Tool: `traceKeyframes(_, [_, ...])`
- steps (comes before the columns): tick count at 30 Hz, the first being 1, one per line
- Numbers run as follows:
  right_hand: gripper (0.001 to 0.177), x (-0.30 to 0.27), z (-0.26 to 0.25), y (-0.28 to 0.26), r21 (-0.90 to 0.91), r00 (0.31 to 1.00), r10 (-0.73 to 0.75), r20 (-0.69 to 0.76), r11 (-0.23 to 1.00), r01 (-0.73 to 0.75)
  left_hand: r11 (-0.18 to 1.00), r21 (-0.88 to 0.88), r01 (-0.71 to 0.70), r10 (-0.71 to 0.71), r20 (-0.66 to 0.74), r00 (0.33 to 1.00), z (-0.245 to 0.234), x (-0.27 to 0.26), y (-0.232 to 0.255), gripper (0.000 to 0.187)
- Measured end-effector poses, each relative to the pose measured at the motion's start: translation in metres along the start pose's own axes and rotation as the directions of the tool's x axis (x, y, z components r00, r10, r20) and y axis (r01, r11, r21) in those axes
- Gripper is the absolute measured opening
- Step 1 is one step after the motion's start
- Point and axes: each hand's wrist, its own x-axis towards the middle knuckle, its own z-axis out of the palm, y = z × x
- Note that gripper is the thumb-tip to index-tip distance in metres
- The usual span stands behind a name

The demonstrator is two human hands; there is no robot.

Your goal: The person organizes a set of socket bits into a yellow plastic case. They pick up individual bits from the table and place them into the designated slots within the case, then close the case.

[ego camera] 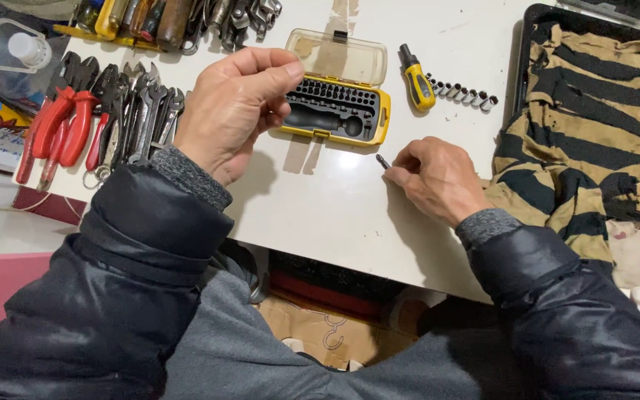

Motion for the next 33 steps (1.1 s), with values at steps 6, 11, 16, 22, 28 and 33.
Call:
traceKeyframes(6, [0.027, 0.004, 0.009, -0.011, 0.02, 0.999, 0.049, 0.021, 0.999, -0.05, 0.999, 0.05, 0.017, -0.017, 0.015, 1.0, 0.001, -0.003, 0.003, 0.014])
traceKeyframes(11, [0.023, 0.007, 0.007, -0.017, 0.041, 0.996, 0.075, 0.056, 0.996, -0.077, 1.0, 0.028, 0.013, -0.014, 0.01, 1.0, 0.001, 0.0, 0.001, 0.012])
traceKeyframes(16, [0.024, 0.002, -0.003, -0.023, 0.045, 0.988, 0.089, 0.128, 0.994, -0.095, 0.999, 0.034, 0.019, -0.019, 0.01, 1.0, 0.0, -0.001, 0.003, 0.011])
traceKeyframes(22, [0.023, -0.002, -0.005, -0.016, 0.045, 0.987, 0.061, 0.152, 0.997, -0.069, 0.997, 0.064, 0.03, -0.029, -0.003, 1.0, 0.002, -0.001, 0.003, 0.01])
traceKeyframes(28, [0.022, -0.007, -0.015, -0.02, 0.103, 0.981, 0.105, 0.161, 0.987, -0.122, 0.986, 0.163, 0.039, -0.039, -0.005, 0.999, 0.007, -0.005, 0.005, 0.01])
traceKeyframes(33, [0.021, -0.014, -0.021, -0.022, 0.332, 0.999, 0.032, 0.031, 0.942, -0.041, 0.944, 0.308, -0.12, 0.071, 0.164, 0.984, 0.009, -0.003, -0.02, 0.026])
